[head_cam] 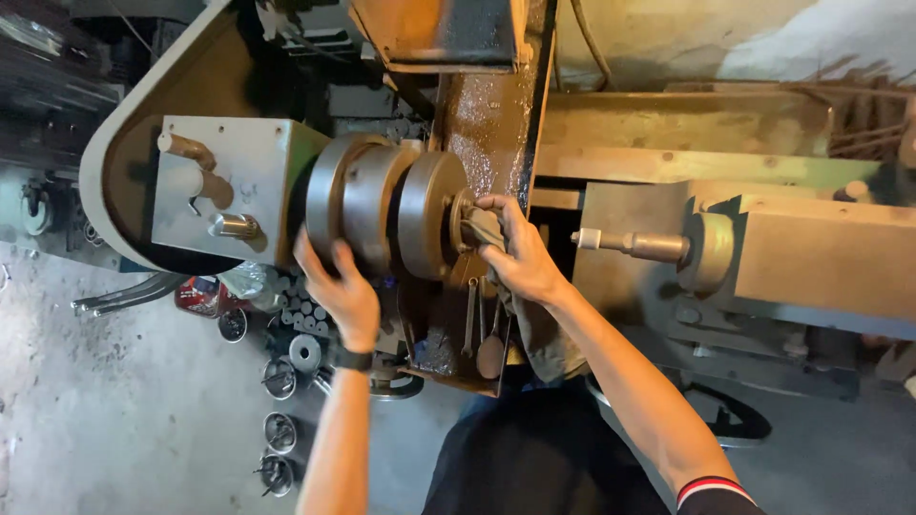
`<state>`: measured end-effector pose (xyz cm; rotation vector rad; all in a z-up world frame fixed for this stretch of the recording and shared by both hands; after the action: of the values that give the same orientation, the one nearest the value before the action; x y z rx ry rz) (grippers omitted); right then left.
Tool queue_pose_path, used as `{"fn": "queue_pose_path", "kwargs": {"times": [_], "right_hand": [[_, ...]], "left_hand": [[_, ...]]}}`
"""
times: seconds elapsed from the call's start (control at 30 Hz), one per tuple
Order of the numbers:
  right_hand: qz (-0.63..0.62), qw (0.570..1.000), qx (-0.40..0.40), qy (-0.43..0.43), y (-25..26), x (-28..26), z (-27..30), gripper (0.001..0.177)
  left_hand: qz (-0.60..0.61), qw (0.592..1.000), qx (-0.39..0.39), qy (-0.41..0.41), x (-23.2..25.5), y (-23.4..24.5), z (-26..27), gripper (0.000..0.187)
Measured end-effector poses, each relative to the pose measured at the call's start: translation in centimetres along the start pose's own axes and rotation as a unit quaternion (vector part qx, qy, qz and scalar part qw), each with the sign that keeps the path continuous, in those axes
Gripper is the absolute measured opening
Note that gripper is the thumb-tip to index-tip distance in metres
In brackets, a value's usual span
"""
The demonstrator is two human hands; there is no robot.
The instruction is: The person operates a metal lathe, using a wrench to tighten a chuck and a file to smooth a rotating metal part. They also use a rag to wipe the workpiece and adjust the machine's control panel.
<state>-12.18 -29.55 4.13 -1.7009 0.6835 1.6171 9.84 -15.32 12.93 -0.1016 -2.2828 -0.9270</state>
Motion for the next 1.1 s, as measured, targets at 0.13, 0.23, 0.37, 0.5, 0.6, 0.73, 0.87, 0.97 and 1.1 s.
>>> {"fn": "queue_pose_path", "kwargs": {"times": [0.13, 0.23, 0.37, 0.5, 0.6, 0.73, 0.87, 0.97, 1.1], "right_hand": [[-0.021, 0.998, -0.003, -0.056, 0.0, 1.0, -0.4, 0.053], [-0.1, 0.992, -0.013, -0.072, 0.1, 3.5, -0.9, 0.053], [-0.286, 0.948, 0.068, -0.124, 0.1, 2.0, 3.8, 0.055], [-0.531, 0.824, 0.144, -0.136, -3.2, -4.6, 12.2, 0.057], [-0.466, 0.868, 0.137, -0.106, -5.2, -11.7, 15.7, 0.064], [-0.188, 0.959, 0.204, 0.056, -4.7, -17.2, 16.2, 0.061], [0.104, 0.969, 0.222, -0.035, -6.6, -3.3, 14.6, 0.059], [-0.049, 0.995, 0.084, -0.026, -15.7, 4.7, 13.4, 0.056], [-0.02, 0.994, -0.003, -0.111, -23.2, 7.7, 15.4, 0.039]], "left_hand": [[-0.031, 0.994, -0.056, 0.088, -5.3, -0.2, 10.9, 0.046], [-0.002, 0.981, -0.109, 0.16, -3.3, 0.4, 13.3, 0.038], [0.123, 0.97, -0.141, 0.158, 1.3, 0.4, 14.7, 0.034], [0.138, 0.961, -0.231, -0.069, 9.5, 0.4, 14.1, 0.074], [0.339, 0.9, -0.274, 0.032, 5.7, -3.6, 20.5, 0.077], [0.71, 0.529, -0.262, 0.384, 0.6, -7.9, 28.3, 0.053], [0.681, 0.653, -0.185, 0.276, 7.9, 2.8, 13.5, 0.054], [0.495, 0.858, -0.081, 0.114, 8.3, 10.1, 7.7, 0.068], [0.37, 0.905, 0.098, 0.188, -5.1, 10.3, 13.2, 0.052]]}}
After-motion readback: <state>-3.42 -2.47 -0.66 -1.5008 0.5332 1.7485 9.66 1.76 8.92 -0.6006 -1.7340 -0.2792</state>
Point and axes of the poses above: each hand's wrist, its own z-axis away from the middle knuckle, its own y-axis out of the back of the hand, x = y × z, the point moved 9 cm from there along -z, towards the middle knuckle, and after that the axes turned 5 degrees about -y, right-handed, at the moved point
